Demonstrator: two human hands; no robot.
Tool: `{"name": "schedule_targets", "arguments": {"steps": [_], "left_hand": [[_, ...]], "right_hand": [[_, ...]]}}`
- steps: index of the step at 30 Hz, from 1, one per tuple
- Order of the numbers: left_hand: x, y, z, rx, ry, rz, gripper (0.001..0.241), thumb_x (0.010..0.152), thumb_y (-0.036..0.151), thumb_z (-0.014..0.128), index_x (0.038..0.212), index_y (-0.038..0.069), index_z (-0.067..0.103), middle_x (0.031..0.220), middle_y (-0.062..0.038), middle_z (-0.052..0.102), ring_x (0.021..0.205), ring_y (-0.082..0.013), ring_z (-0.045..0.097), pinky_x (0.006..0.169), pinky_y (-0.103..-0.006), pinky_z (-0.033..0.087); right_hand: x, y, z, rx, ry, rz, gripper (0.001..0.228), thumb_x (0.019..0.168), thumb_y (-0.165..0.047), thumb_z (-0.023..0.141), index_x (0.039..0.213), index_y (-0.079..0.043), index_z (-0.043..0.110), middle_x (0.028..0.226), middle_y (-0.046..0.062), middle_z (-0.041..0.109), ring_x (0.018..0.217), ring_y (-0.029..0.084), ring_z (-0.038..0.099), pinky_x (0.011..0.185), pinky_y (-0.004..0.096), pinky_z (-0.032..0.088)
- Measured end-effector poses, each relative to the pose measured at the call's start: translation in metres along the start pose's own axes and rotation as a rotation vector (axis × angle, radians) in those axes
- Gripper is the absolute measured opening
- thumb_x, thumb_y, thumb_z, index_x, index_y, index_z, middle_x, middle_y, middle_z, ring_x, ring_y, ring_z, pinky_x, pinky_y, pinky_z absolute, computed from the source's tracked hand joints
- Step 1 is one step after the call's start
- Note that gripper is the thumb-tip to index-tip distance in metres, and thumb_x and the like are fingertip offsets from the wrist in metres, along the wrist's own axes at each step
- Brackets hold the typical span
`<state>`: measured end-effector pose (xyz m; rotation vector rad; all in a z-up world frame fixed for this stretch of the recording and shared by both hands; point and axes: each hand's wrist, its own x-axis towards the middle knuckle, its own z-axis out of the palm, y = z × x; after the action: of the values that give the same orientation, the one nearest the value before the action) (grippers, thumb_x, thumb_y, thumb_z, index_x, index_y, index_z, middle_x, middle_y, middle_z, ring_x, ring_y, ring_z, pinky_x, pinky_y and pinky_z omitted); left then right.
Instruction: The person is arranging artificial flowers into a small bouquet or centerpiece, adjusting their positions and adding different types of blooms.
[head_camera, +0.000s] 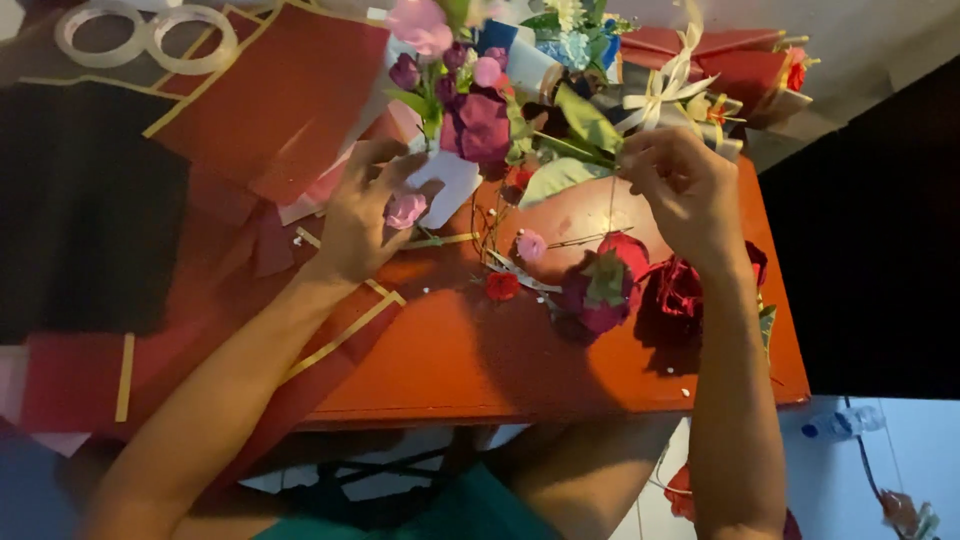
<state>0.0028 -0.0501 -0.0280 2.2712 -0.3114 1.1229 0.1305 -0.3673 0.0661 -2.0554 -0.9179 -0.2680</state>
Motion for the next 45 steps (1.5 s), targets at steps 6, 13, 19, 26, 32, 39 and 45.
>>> {"name": "schedule_targets", "arguments": {"steps": [6, 13, 19, 26, 32, 39, 45], "left_hand": [[0.001, -0.014, -0.016, -0.033, 0.066, -0.077, 0.034, 0.097, 0.023, 0.065, 0.126, 0.004, 0.061, 0.119, -0.016, 0.052, 0.107, -0.0427, 0.065, 0.09, -0.0491, 0.058], [0.006, -0.016, -0.021, 0.053, 0.192, -0.086, 0.024, 0.099, 0.02, 0.071, 0.112, 0.002, 0.062, 0.112, -0.014, 0.053, 0.104, -0.0376, 0.067, 0.086, -0.0463, 0.059], [-0.003, -0.021, 0.0, 0.101, 0.172, -0.038, 0.033, 0.09, 0.025, 0.081, 0.11, 0.009, 0.061, 0.114, -0.015, 0.057, 0.1, -0.0421, 0.069, 0.083, -0.045, 0.061], [-0.02, -0.044, 0.017, 0.281, 0.153, 0.116, 0.027, 0.089, 0.014, 0.074, 0.11, 0.009, 0.057, 0.107, -0.016, 0.056, 0.099, -0.0352, 0.067, 0.086, -0.0304, 0.058], [-0.001, -0.008, -0.015, -0.048, 0.014, -0.004, 0.049, 0.091, 0.022, 0.089, 0.115, 0.002, 0.051, 0.113, -0.014, 0.055, 0.097, -0.0283, 0.061, 0.07, -0.0367, 0.058], [-0.032, -0.055, 0.028, 0.041, 0.067, 0.072, 0.067, 0.068, 0.005, 0.08, 0.13, 0.004, 0.054, 0.118, -0.02, 0.055, 0.111, -0.0414, 0.062, 0.092, -0.0441, 0.057], [-0.019, -0.035, 0.01, 0.01, -0.01, 0.08, 0.059, 0.076, 0.003, 0.085, 0.128, 0.001, 0.056, 0.115, -0.022, 0.055, 0.109, -0.0385, 0.06, 0.096, -0.044, 0.056]], "right_hand": [[0.023, -0.018, 0.017, 0.308, -0.093, 0.284, 0.014, 0.104, -0.012, 0.07, 0.113, -0.003, 0.075, 0.08, 0.012, 0.07, 0.067, 0.014, 0.066, 0.059, 0.023, 0.052], [0.034, -0.028, 0.025, 0.892, -0.047, 0.618, 0.01, 0.1, -0.005, 0.055, 0.101, -0.006, 0.065, 0.089, 0.008, 0.062, 0.077, 0.016, 0.066, 0.059, 0.026, 0.047], [0.038, -0.047, 0.044, 0.982, 0.114, 0.399, 0.008, 0.109, -0.01, 0.057, 0.116, -0.011, 0.061, 0.097, 0.014, 0.071, 0.088, 0.024, 0.077, 0.068, 0.03, 0.06], [0.028, -0.111, 0.092, 0.48, 0.219, -0.114, 0.021, 0.116, -0.016, 0.046, 0.13, -0.001, 0.047, 0.098, 0.03, 0.071, 0.084, 0.032, 0.076, 0.06, 0.032, 0.059], [0.027, -0.157, 0.117, 0.213, 0.142, -0.251, 0.011, 0.118, -0.013, 0.036, 0.124, -0.004, 0.038, 0.093, 0.022, 0.071, 0.074, 0.026, 0.077, 0.058, 0.03, 0.065], [0.028, -0.133, 0.149, 0.106, 0.226, -0.244, 0.018, 0.113, -0.009, 0.045, 0.129, -0.001, 0.047, 0.092, 0.021, 0.075, 0.072, 0.031, 0.077, 0.058, 0.036, 0.064], [0.024, -0.136, 0.155, 0.016, 0.226, -0.241, 0.014, 0.112, -0.006, 0.048, 0.125, 0.0, 0.05, 0.094, 0.023, 0.075, 0.078, 0.035, 0.078, 0.059, 0.041, 0.062]]}}
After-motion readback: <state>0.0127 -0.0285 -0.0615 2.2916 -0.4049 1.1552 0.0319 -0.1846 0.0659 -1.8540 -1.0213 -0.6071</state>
